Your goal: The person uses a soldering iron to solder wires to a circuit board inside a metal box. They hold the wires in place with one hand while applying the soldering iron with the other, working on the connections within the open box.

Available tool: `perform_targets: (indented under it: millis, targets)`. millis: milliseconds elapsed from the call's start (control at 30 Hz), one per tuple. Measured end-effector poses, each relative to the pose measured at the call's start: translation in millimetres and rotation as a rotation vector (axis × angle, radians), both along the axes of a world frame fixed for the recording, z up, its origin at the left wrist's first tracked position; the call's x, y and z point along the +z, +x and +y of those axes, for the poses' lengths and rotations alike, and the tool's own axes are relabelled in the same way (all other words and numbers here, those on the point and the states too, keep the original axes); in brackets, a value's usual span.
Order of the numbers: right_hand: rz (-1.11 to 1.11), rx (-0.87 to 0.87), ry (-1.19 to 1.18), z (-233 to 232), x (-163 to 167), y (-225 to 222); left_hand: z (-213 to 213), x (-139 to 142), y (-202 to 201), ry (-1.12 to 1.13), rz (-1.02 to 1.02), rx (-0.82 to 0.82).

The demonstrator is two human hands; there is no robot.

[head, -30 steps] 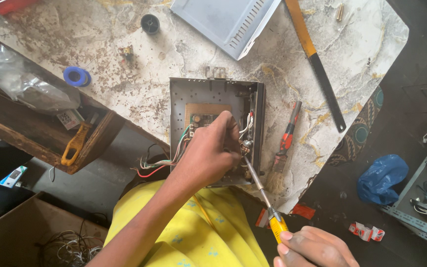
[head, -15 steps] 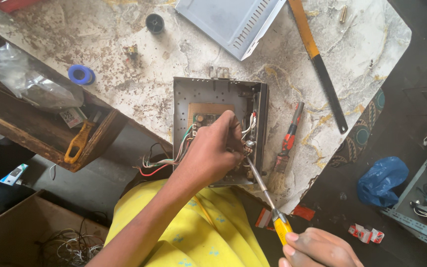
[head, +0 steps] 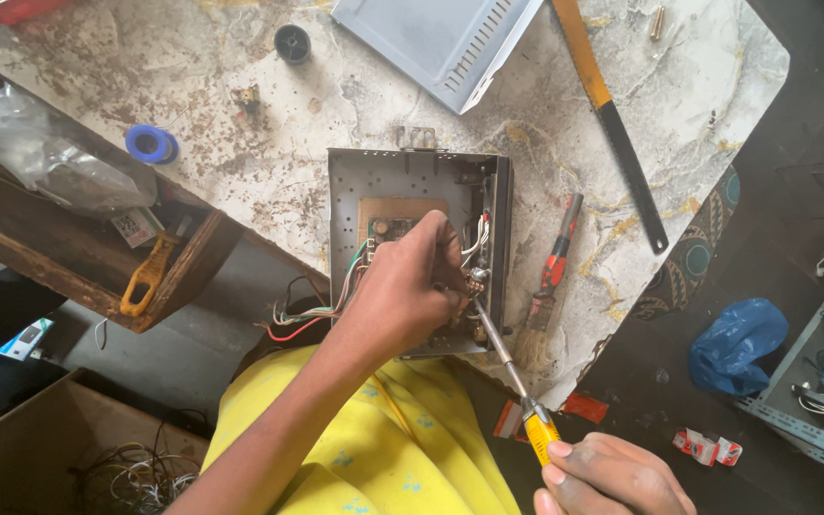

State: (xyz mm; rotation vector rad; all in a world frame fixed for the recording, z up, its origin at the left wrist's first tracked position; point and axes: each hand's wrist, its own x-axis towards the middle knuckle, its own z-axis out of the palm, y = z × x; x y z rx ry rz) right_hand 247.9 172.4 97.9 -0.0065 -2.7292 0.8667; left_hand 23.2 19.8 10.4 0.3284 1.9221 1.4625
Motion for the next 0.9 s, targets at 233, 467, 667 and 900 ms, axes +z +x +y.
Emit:
perform_targets:
  millis: [233, 467, 667, 900]
  targets:
    - [-0.003, -0.014, -0.003, -8.7, 6.8, -7.9, -0.2, -1.8, -0.2, 0.033, 0.019, -0.002]
    - [0.012, -0.002, 0.043, 0.6, -7.1, 9.9, -1.1, -1.2, 3.7, 0.019, -0.016, 0.014]
    - [-0.479, 0.048, -0.382, 62.1, -25.6, 51.2, 0.1, -2.3, 6.5, 0.043, -0.017, 0.054]
    - [-1.068, -0.658, -0.557, 99.6, -30.9, 84.4, 1.1, -2.6, 7.4, 0.040, -0.015, 0.053]
